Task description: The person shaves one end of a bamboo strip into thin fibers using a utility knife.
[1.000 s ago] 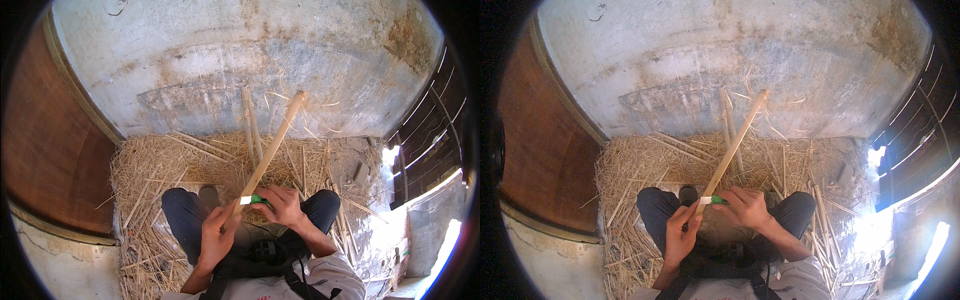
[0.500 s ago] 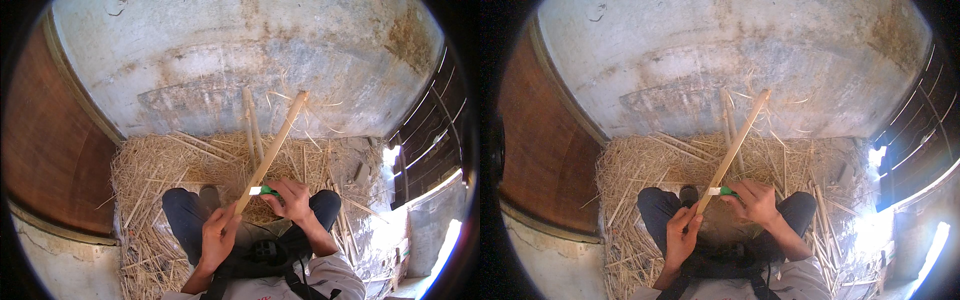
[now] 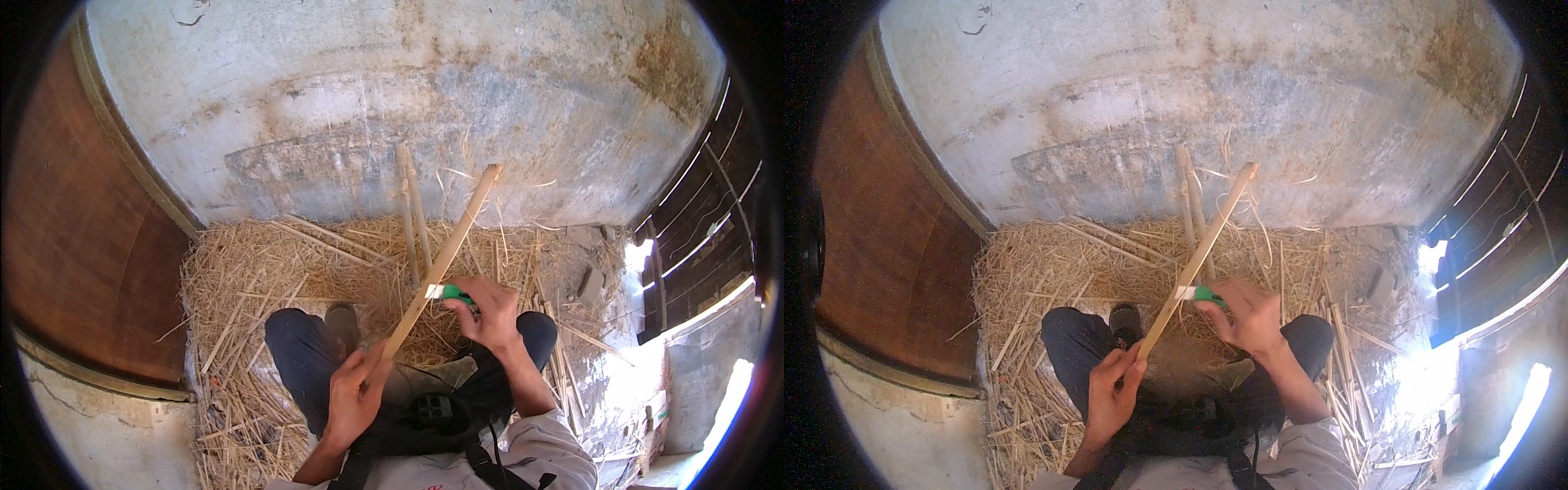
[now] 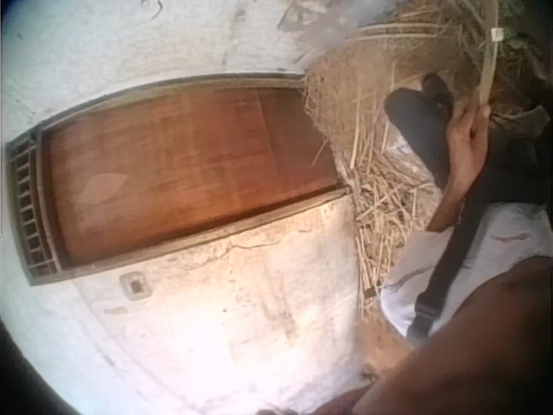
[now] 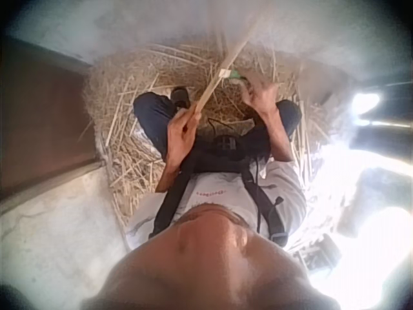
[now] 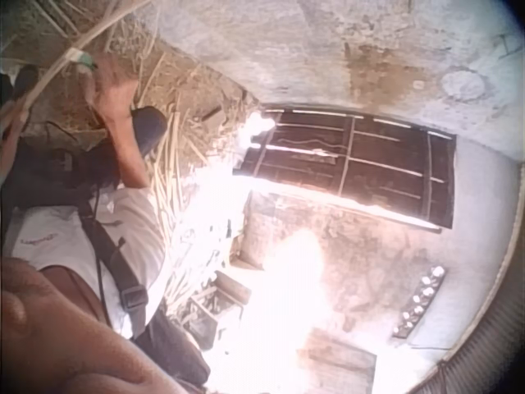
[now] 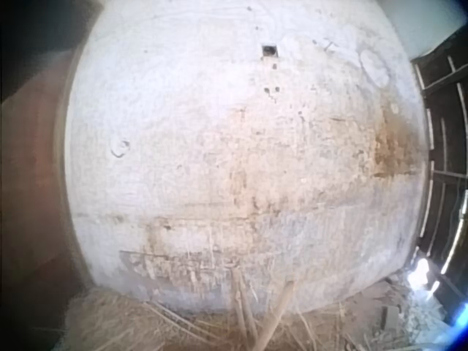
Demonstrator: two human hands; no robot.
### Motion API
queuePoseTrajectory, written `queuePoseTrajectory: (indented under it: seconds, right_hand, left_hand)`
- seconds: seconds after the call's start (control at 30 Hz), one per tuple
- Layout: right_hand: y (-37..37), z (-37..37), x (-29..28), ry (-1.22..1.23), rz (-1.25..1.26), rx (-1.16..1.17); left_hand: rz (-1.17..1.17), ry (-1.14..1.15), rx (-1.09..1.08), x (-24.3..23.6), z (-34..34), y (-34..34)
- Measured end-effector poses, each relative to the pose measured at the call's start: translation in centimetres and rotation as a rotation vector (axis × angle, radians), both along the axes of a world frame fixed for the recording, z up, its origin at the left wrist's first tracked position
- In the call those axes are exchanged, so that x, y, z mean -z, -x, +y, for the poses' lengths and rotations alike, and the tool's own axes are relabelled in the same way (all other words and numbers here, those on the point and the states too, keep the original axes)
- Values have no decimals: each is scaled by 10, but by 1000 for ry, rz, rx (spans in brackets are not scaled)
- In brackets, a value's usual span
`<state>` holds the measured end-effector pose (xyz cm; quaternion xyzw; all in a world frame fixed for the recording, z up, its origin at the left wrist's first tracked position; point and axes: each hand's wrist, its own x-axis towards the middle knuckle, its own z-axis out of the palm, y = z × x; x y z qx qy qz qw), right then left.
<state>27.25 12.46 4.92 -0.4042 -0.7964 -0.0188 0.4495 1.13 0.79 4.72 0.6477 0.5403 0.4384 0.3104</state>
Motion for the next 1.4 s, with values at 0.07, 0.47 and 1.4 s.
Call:
queuePoseTrajectory:
  seconds: [0.07,0.47,1.4]
  right_hand:
    - [-8,4,-1,40,42,33]
    - [-62,42,5,182,212,237]
    - [14,-17,5,83,-4,-7]
  left_hand:
    - [-3,49,4,2,-5,1]
    - [-42,57,58,34,-25,9]
    - [-126,146,67,13,4,-6]
